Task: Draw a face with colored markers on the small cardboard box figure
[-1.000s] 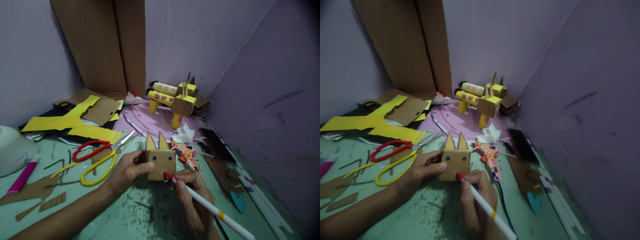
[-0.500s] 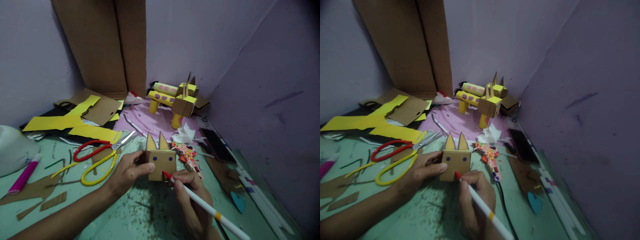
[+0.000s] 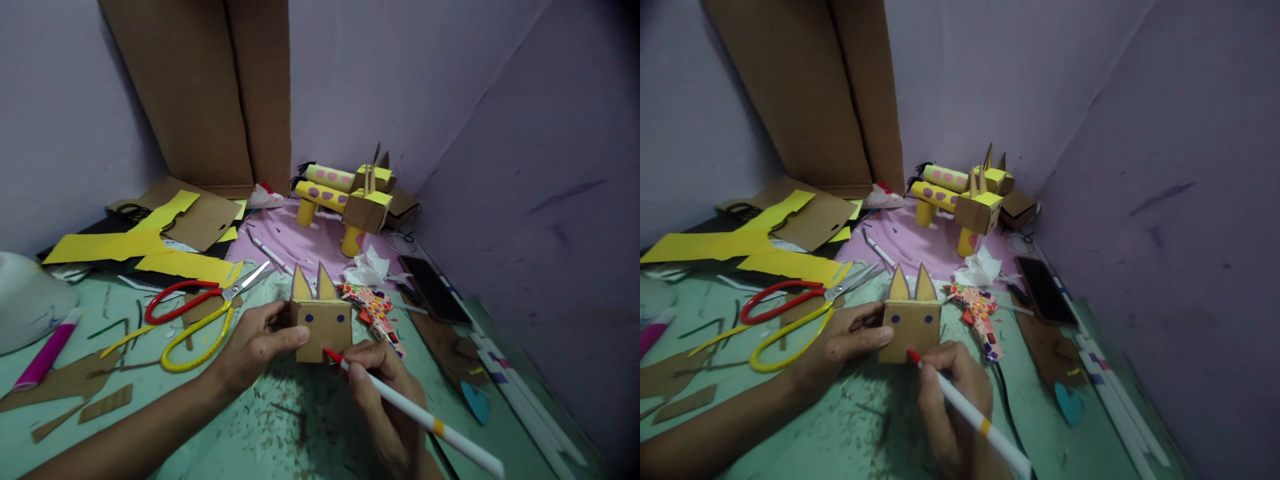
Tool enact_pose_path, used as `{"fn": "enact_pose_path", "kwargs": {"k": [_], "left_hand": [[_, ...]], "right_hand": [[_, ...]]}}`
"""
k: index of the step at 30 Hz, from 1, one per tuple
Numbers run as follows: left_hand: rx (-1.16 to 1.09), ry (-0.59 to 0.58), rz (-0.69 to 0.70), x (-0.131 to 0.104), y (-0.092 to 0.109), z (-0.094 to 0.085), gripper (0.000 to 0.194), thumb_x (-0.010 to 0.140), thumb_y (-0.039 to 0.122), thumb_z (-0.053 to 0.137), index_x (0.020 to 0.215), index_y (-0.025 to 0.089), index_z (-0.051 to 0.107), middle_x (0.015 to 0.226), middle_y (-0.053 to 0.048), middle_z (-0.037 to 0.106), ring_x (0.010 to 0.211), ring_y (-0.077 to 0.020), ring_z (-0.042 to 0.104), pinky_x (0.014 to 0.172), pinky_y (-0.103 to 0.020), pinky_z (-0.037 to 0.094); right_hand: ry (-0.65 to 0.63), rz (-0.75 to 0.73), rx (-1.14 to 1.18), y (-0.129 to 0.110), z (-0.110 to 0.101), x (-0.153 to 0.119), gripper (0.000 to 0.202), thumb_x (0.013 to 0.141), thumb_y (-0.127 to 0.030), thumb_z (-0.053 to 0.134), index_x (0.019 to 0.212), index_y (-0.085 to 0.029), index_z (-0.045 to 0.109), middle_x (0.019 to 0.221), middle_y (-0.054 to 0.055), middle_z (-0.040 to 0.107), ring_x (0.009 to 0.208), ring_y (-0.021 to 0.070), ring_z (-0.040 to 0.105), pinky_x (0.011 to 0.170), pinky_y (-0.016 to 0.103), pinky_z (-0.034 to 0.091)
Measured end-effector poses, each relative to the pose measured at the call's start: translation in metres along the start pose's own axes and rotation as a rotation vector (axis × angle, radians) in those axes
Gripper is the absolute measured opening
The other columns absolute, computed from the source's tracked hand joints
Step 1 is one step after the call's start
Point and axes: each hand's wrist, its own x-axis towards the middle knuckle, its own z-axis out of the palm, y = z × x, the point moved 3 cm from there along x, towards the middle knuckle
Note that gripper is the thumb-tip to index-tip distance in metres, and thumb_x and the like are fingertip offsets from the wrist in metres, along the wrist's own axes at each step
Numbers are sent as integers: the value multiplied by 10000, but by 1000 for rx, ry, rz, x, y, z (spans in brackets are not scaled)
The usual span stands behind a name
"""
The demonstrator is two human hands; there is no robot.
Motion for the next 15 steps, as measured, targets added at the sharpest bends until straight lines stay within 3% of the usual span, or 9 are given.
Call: {"fn": "enact_pose_path", "kwargs": {"k": [7, 11, 15], "left_hand": [[-6, -11, 10, 0, 1, 0, 488, 706, 412, 767, 1100, 132, 701, 1065, -113, 772, 1054, -344, 685, 892, -416, 532], [-20, -22, 4, 1, 1, 0, 477, 732, 414, 763, 1108, 130, 689, 1113, -128, 757, 1097, -364, 671, 921, -438, 530], [-38, -23, -10, 0, 0, 1, 490, 729, 418, 762, 1123, 134, 690, 1140, -137, 750, 1149, -372, 650, 915, -431, 543]], "right_hand": [[100, 123, 131, 2, 3, -3, 223, 943, -354, 561, 769, -219, 595, 667, -10, 579, 534, 129, 483, 483, 252, 346], [130, 170, 211, 4, 1, -3, 253, 929, -401, 584, 755, -218, 608, 674, 3, 592, 603, 155, 531, 541, 264, 397], [137, 298, 189, 7, -6, -3, 272, 884, -427, 642, 727, -205, 638, 585, -5, 569, 524, 143, 501, 499, 255, 387]]}}
